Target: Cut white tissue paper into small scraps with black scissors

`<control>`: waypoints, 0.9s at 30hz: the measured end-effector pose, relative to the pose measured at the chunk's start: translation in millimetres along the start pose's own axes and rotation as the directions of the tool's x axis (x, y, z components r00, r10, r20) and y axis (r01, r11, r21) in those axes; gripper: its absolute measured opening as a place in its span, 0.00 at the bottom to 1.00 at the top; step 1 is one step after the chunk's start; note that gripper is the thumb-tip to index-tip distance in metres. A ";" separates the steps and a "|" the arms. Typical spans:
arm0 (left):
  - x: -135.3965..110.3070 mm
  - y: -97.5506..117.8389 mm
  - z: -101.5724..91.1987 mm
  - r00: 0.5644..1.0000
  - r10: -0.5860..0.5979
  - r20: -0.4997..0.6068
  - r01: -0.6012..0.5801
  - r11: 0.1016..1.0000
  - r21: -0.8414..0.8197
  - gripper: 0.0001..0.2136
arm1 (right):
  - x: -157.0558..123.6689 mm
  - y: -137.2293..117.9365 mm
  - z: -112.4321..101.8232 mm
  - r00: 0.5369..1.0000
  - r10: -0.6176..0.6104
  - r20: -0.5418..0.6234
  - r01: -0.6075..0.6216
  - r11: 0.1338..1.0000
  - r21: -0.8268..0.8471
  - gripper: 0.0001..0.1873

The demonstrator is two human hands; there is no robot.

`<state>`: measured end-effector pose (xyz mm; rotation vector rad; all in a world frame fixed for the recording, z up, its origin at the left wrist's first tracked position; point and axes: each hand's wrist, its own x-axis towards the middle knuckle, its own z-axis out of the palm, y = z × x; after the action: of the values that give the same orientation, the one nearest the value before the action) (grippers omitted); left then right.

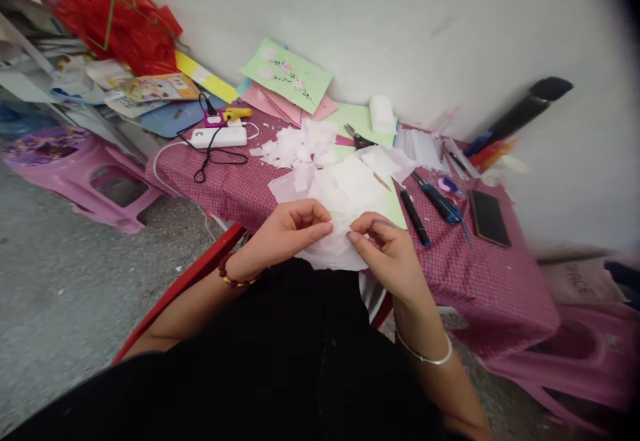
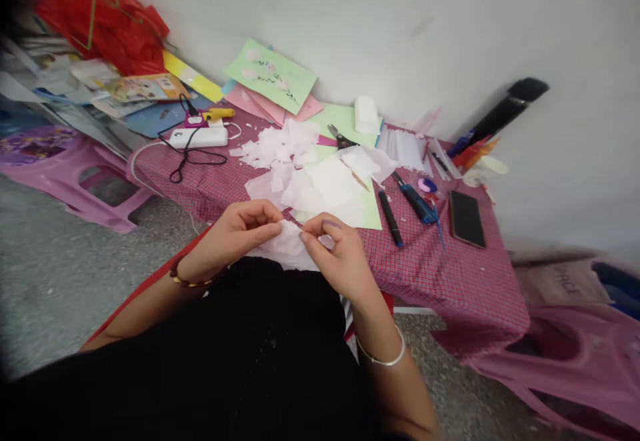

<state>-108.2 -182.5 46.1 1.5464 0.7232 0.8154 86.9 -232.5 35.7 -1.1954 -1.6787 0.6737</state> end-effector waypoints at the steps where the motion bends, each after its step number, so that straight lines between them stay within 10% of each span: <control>1: 0.2 -1.1 1.0 1.000 0.005 -0.012 -0.005 1.000 0.003 0.12 | 0.2 -0.7 1.2 1.000 -0.006 0.002 0.006 1.000 -0.002 0.07; 27: -1.1 3.0 3.9 0.994 0.099 0.049 -0.107 0.975 0.195 0.08 | -0.9 -3.9 3.4 0.992 0.111 0.064 -0.116 0.989 0.096 0.07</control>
<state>-105.6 -186.0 48.7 1.7864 0.7168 0.8061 82.3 -234.5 37.2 -1.2172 -1.6146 0.8603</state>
